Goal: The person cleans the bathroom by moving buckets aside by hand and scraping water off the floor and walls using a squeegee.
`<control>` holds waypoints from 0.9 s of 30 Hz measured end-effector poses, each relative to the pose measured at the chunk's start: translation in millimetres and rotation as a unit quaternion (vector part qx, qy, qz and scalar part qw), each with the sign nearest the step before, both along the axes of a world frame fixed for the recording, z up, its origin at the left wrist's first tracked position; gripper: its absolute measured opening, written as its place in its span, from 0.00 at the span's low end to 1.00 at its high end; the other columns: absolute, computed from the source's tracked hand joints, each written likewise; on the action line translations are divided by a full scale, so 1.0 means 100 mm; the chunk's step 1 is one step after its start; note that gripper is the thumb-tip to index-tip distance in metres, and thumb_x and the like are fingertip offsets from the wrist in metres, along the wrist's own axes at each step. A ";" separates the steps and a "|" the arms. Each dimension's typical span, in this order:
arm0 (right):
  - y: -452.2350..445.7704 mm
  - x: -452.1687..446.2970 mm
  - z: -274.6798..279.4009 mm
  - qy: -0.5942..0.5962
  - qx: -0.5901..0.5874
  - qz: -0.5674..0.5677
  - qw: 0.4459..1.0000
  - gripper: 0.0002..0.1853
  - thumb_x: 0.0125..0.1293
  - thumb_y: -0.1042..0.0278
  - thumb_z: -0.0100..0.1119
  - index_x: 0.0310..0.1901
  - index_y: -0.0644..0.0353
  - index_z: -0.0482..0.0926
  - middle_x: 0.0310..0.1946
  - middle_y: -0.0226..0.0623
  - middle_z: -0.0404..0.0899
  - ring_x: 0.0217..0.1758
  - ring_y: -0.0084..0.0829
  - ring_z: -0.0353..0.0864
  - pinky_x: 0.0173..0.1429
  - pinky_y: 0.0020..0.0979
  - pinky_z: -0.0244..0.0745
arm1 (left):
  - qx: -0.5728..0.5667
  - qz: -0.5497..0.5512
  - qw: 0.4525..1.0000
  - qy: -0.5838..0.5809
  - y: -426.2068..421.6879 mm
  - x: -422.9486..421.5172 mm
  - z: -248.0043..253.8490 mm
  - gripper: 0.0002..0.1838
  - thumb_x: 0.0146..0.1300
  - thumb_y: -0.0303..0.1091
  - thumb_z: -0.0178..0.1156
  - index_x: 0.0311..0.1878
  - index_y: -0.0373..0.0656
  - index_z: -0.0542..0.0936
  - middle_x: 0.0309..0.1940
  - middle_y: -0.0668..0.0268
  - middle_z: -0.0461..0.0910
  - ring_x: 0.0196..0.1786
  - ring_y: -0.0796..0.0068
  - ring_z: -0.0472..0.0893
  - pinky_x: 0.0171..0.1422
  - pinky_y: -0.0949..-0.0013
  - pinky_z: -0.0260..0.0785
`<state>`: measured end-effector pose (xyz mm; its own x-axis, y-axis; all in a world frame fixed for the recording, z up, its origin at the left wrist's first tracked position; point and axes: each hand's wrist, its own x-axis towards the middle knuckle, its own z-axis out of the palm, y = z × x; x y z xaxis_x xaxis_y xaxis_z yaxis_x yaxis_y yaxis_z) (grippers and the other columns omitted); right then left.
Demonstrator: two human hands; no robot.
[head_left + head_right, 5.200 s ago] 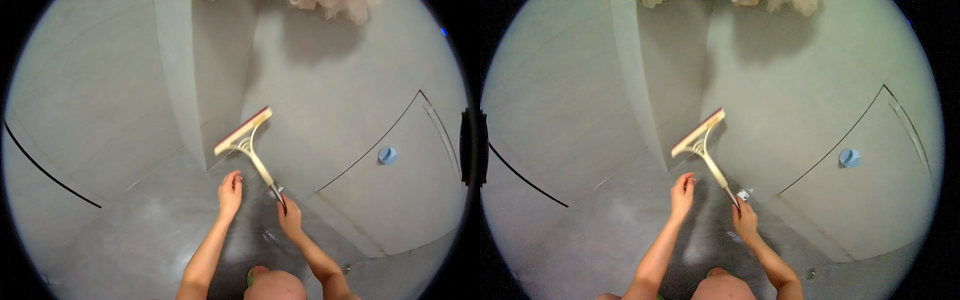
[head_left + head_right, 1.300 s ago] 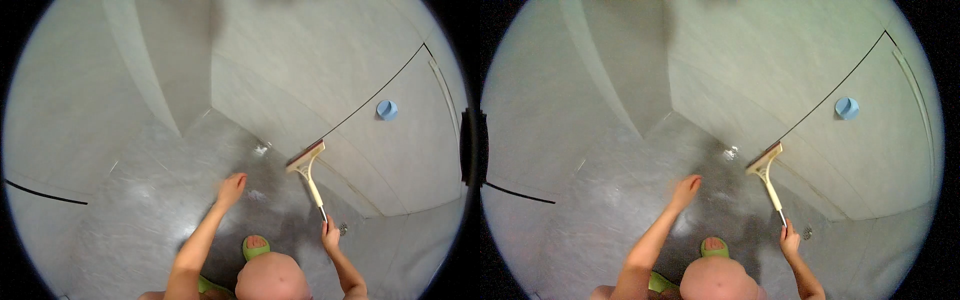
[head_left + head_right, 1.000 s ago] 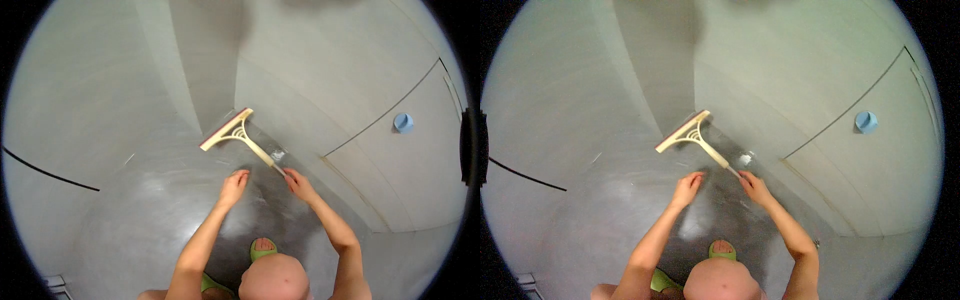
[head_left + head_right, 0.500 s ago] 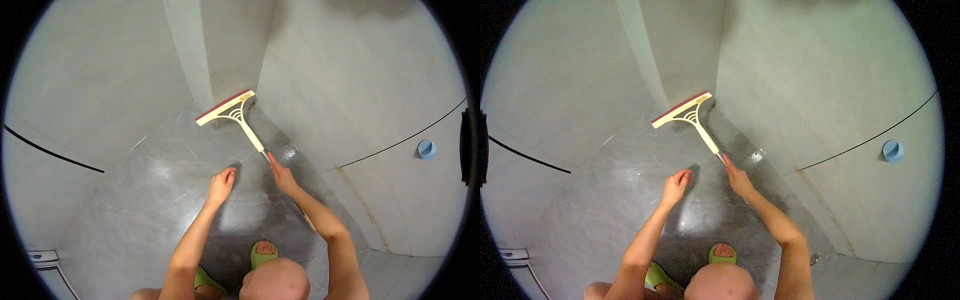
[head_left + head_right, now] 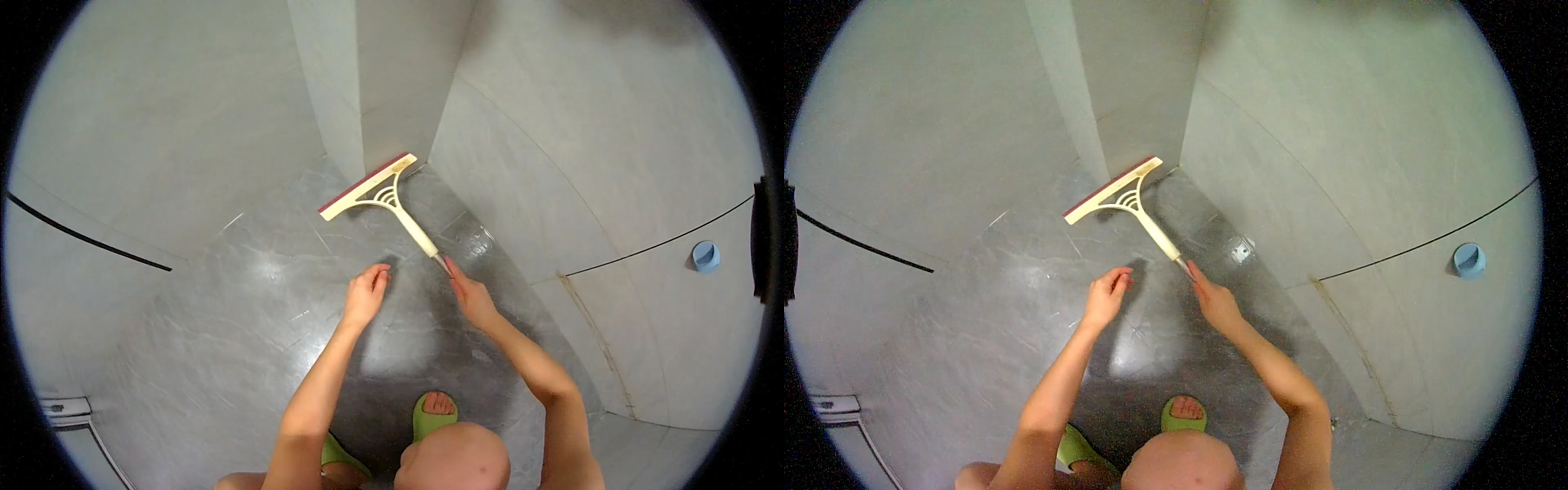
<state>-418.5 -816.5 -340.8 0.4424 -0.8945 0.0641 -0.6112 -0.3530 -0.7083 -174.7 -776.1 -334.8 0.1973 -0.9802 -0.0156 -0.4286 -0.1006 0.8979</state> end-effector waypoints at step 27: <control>-0.41 0.24 0.39 0.194 0.018 -0.002 0.981 0.22 0.66 0.58 0.39 0.62 0.32 0.57 0.21 0.52 0.74 0.25 0.53 0.76 0.30 0.49 0.69 | 0.020 0.005 1.000 0.004 0.14 0.15 -0.09 0.13 0.62 0.35 0.49 0.44 0.38 0.76 0.31 0.59 0.80 0.35 0.69 0.80 0.42 0.71 0.70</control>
